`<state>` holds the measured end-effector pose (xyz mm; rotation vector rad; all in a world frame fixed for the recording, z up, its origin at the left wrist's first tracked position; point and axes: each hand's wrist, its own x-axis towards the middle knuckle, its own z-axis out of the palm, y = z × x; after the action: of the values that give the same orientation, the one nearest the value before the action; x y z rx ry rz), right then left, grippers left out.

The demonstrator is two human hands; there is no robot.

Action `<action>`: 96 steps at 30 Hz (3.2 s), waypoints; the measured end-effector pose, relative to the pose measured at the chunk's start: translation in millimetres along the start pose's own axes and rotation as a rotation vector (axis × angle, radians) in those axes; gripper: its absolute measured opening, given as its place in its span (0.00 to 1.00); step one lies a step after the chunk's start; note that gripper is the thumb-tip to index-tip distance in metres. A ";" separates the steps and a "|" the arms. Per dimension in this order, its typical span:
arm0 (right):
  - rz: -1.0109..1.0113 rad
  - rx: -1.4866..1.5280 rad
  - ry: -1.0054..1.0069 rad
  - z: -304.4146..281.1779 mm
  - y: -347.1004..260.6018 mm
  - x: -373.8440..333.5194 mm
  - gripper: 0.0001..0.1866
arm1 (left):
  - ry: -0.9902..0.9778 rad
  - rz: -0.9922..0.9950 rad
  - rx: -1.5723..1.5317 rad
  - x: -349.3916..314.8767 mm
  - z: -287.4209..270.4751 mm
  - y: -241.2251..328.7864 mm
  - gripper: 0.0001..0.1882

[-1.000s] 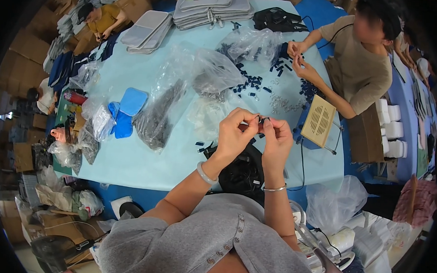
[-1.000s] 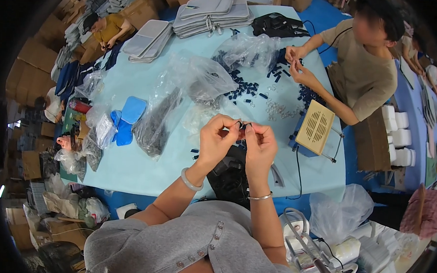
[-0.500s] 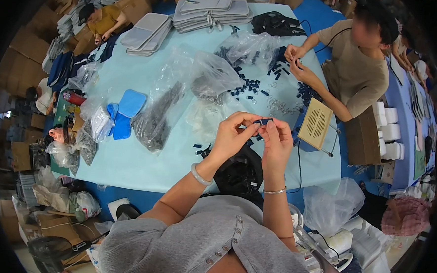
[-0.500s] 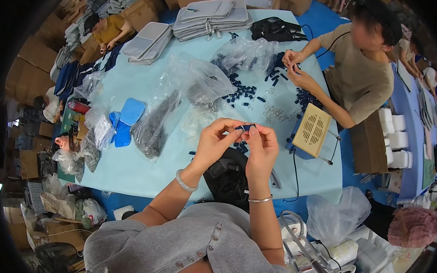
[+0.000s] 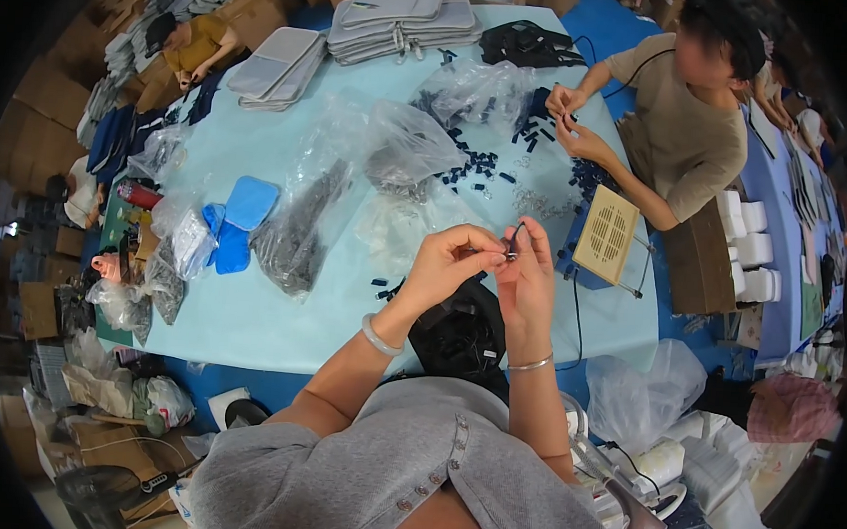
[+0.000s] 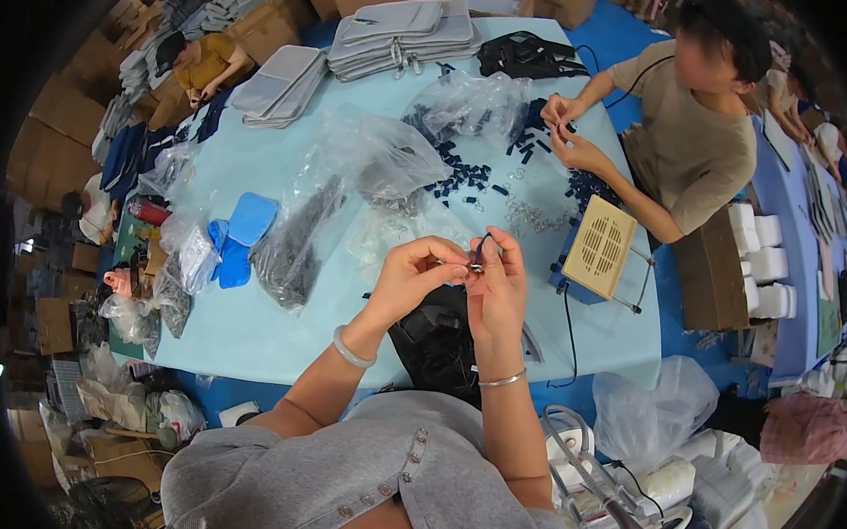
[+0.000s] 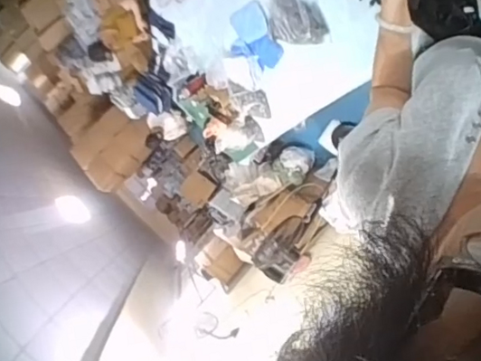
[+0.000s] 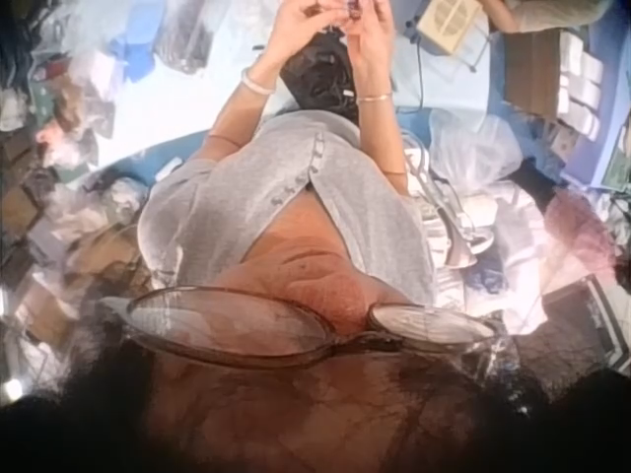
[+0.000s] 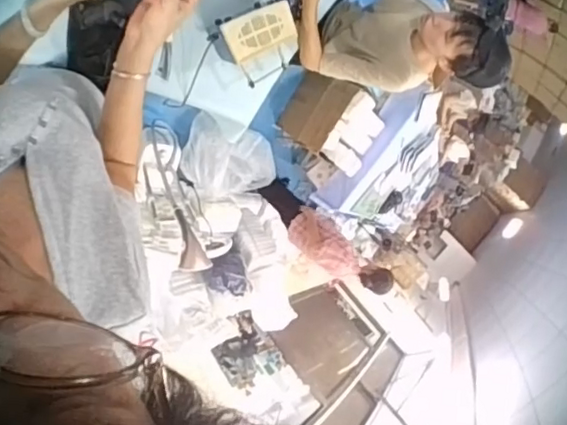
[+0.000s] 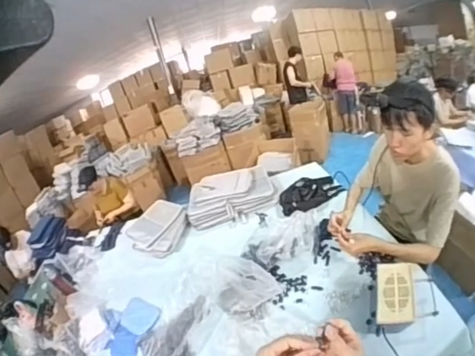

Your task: Assembling small hardware components onto straps at a workshop table.

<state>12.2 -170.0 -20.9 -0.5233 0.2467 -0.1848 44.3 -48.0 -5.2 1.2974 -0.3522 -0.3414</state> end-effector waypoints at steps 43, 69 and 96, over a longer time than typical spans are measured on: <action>0.469 -0.275 -0.227 -10.9 -11.5 -13.2 0.04 | -0.166 -0.028 0.333 -7.7 -39.2 18.5 0.05; 0.297 -0.657 -0.257 -5.9 -22.1 -27.6 0.07 | -0.177 -0.165 0.232 -12.9 -38.0 23.7 0.08; 0.180 -0.550 -0.132 -12.0 -10.1 -31.4 0.07 | -0.180 -0.234 0.136 -19.1 -26.1 20.1 0.11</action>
<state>-22.2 -176.8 -19.9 -1.0501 0.2135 0.0996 39.6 -12.3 7.0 1.4490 -0.3809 -0.6434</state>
